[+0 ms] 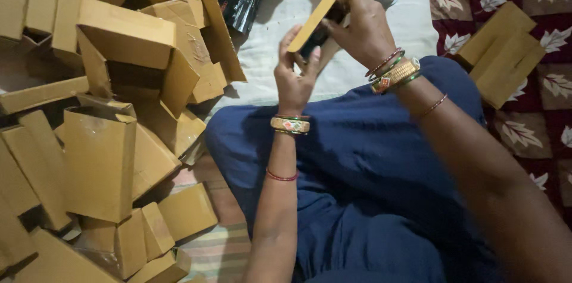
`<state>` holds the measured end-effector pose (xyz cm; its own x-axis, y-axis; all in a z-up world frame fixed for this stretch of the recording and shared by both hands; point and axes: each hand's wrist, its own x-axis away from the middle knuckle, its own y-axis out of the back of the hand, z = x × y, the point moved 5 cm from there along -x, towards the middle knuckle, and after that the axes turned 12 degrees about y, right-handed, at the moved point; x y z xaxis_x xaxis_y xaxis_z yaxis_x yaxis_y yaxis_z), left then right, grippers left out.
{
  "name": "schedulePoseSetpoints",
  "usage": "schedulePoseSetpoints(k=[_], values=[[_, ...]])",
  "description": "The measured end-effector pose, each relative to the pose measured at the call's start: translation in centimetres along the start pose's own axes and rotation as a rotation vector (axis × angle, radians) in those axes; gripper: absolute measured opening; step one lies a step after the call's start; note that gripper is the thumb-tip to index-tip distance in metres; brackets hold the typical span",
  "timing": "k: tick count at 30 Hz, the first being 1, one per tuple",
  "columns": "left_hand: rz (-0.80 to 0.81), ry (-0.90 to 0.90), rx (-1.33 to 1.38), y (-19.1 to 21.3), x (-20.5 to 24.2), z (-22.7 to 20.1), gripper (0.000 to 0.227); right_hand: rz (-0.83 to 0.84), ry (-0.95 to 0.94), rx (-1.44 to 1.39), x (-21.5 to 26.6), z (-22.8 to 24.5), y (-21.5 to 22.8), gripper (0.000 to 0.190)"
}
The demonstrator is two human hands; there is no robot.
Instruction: The person sits on the floor and packs smart watches into small cardboard boxes. She opens a watch box, removes the watch and accessories, places them into a larger shipping box, and seals it with tape. She repeats this process for multiple units.
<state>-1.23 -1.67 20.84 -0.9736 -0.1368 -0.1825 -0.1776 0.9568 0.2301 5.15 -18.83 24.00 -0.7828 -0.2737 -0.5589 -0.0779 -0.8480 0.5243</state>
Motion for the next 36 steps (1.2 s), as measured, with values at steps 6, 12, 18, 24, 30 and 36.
schedulePoseSetpoints(k=[6,12,18,24,30,36], values=[[-0.093,-0.201,0.155,1.5,-0.9,0.0,0.073,-0.074,-0.144,-0.288,1.6,-0.3,-0.1,0.031],[-0.376,-0.279,0.157,1.2,0.0,2.4,0.047,-0.091,-0.167,-0.480,1.6,-0.4,-0.8,0.029],[-0.327,-0.290,0.088,1.3,0.0,2.9,0.038,-0.091,0.000,-0.314,0.5,0.2,-0.1,0.023],[-0.245,-0.181,0.158,1.7,-0.2,3.1,0.045,0.007,0.092,-0.256,-0.5,0.4,1.2,0.023],[-0.016,-0.100,0.368,2.4,-1.5,3.5,0.035,0.038,0.007,-0.568,0.2,1.6,1.5,0.033],[-0.083,0.041,0.582,1.7,-1.2,4.7,0.029,0.074,-0.015,-0.626,1.2,1.3,1.7,0.037]])
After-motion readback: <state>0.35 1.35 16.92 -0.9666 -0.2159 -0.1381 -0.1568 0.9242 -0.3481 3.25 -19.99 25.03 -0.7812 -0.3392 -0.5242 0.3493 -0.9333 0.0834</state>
